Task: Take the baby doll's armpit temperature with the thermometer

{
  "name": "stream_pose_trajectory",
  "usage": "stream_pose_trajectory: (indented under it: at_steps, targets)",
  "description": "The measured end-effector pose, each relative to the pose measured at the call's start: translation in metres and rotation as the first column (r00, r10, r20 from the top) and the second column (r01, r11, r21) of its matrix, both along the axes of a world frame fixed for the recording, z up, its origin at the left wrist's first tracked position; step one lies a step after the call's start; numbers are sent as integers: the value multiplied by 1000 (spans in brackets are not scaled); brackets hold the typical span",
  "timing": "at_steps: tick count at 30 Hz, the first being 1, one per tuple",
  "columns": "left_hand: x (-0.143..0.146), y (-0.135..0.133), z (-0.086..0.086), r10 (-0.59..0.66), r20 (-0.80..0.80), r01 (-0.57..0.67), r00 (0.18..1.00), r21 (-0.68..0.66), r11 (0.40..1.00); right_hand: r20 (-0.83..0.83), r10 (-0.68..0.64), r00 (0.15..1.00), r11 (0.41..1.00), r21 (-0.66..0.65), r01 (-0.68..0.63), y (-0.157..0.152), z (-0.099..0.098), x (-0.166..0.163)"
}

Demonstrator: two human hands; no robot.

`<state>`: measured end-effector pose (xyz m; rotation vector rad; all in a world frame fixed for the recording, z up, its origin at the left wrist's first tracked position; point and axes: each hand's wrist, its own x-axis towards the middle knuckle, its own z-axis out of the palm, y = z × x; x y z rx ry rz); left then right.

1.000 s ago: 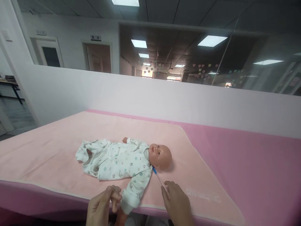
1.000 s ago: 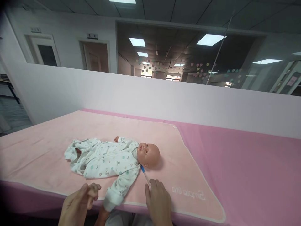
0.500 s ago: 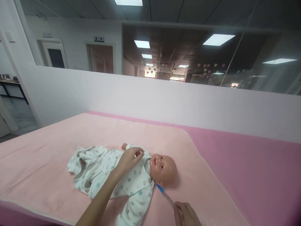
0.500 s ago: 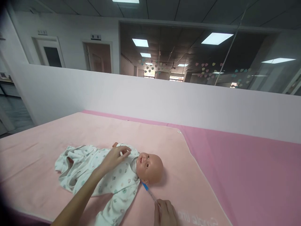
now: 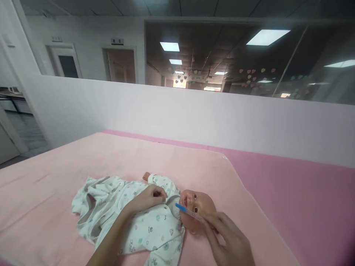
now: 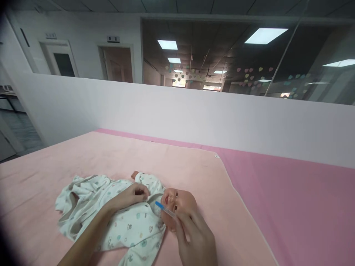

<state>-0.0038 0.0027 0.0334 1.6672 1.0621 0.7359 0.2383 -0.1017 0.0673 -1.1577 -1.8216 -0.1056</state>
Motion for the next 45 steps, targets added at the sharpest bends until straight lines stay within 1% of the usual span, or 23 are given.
stream_pose_trajectory:
  at_steps: [2, 3, 4, 6, 8, 10, 14, 16, 18, 20, 22, 23, 25, 26, 27, 28, 30, 31, 32, 34, 38, 41, 45]
  targets:
    - [-2, 5, -6, 133, 165, -112, 977, -132, 985, 115, 28, 993, 999, 17, -30, 22, 1, -21]
    - [-2, 7, -8, 197, 237, -152, 951, -194, 969, 195, 11, 981, 1000, -18, -7, 33, -1, -32]
    - [-3, 8, -10, 244, 295, -175, 924, -241, 955, 275, -19, 961, 999, -42, 31, 43, -2, -43]
    - [-3, 10, -12, 264, 361, -165, 894, -282, 945, 431, -78, 899, 980, -133, 149, 62, -6, -63]
    - [-3, 10, -11, 229, 382, -125, 895, -278, 952, 534, -93, 840, 946, -217, 243, 78, -8, -82]
    - [-4, 9, -10, 173, 393, -77, 903, -248, 966, 587, -80, 806, 909, -288, 300, 91, -9, -98]
    - [-6, 5, -10, 28, 437, 43, 899, -152, 987, 613, -66, 787, 856, -371, 361, 108, -13, -121]
    - [-8, 4, -9, -6, 443, 67, 897, -122, 990, 611, -61, 789, 841, -395, 371, 111, -16, -126]
    - [-11, 6, -7, 40, 454, 0, 890, -89, 996, 617, -49, 786, 839, -402, 367, 111, -17, -128]
    - [-17, 14, -3, 157, 449, -154, 880, -43, 987, 631, -35, 775, 846, -394, 359, 107, -18, -126]
    - [-23, 27, -1, 293, 349, -325, 890, 36, 945, 644, -18, 765, 854, -388, 347, 101, -17, -123]
    - [-26, 35, -1, 347, 248, -381, 905, 106, 918, 646, -12, 763, 856, -388, 341, 99, -16, -122]
    - [-27, 53, -6, 465, 9, -444, 885, 312, 840, 647, -4, 763, 860, -387, 333, 95, -16, -121]
    - [-26, 61, -10, 507, -95, -429, 856, 415, 802, 646, -5, 763, 861, -386, 332, 95, -17, -121]
    - [-24, 69, -14, 524, -191, -379, 830, 496, 781, 646, -7, 763, 862, -382, 332, 95, -19, -122]
    - [-20, 74, -19, 506, -286, -297, 814, 543, 786, 646, -11, 763, 864, -378, 332, 97, -21, -123]
    - [-13, 80, -29, 418, -462, -124, 783, 541, 832, 649, -13, 760, 868, -370, 332, 101, -25, -125]
    - [-10, 81, -32, 385, -504, -79, 773, 526, 847, 651, -13, 759, 870, -367, 329, 104, -27, -126]
    - [-7, 80, -35, 366, -534, -56, 762, 509, 859, 653, -10, 757, 873, -364, 325, 106, -29, -126]
    - [-6, 75, -37, 375, -571, -56, 730, 498, 866, 655, -1, 756, 877, -362, 315, 109, -32, -127]
    - [-8, 64, -32, 393, -662, -38, 638, 483, 875, 660, -4, 752, 891, -338, 301, 106, -33, -125]
    - [-8, 60, -28, 383, -655, -32, 651, 481, 876, 688, 8, 725, 919, -291, 266, 93, -32, -122]
    - [-8, 60, -30, 333, -596, -33, 731, 456, 889, 704, 36, 709, 946, -253, 203, 67, -28, -108]
